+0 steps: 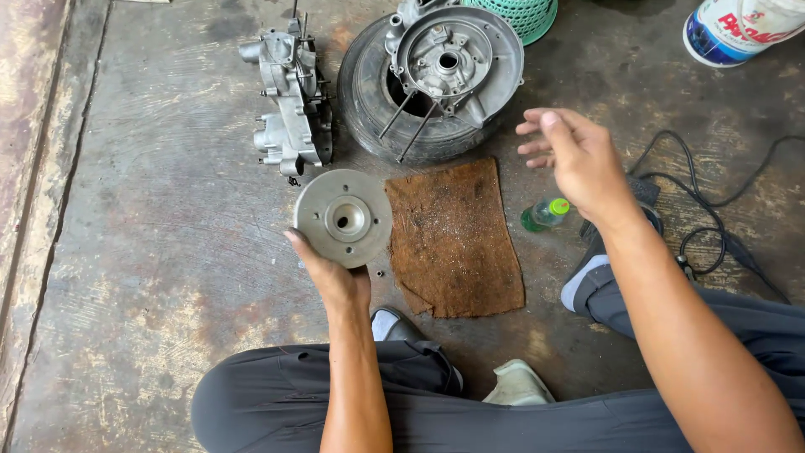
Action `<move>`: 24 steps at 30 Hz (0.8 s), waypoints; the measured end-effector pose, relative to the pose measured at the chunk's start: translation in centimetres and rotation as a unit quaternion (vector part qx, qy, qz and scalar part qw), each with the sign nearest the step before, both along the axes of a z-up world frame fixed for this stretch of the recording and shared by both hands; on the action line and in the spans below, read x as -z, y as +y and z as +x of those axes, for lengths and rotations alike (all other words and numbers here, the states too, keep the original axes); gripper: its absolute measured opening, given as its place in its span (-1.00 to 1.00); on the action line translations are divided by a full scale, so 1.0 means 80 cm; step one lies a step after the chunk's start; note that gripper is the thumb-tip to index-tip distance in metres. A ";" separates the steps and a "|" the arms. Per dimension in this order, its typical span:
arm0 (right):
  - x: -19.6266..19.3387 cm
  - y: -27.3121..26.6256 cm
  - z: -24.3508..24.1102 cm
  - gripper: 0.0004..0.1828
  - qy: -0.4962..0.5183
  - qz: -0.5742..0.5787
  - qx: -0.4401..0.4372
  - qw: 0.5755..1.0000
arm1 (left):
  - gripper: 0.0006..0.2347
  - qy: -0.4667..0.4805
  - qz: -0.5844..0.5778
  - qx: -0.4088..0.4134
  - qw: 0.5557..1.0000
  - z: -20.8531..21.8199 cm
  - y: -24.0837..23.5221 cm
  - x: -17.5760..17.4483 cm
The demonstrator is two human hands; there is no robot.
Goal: The person uses a pneumatic die grinder to smooth the surface of a circular metal engine component. They rotate the part to grind different areas, then briefly inspect it and attempt to fit it onto an exhaust manifold before resuming grinding.
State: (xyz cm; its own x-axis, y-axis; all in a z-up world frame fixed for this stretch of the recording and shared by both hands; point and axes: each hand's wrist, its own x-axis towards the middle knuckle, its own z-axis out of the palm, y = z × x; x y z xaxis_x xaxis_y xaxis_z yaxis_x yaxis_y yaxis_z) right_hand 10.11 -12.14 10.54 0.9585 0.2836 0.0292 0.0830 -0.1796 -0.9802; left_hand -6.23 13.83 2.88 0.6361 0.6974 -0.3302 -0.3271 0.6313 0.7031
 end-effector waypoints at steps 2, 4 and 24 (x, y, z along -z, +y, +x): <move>0.000 0.005 -0.001 -0.62 0.007 -0.027 -0.008 1.000 | -0.35 0.009 0.005 0.007 1.000 0.001 -0.004 -0.002; 0.006 0.013 -0.002 -0.64 0.011 -0.053 -0.016 0.998 | -0.35 0.016 0.012 0.013 1.000 0.003 -0.011 -0.016; 0.079 0.011 -0.054 -0.57 -0.062 -0.127 -0.033 0.989 | -0.38 0.344 0.368 0.298 0.810 0.028 -0.053 0.054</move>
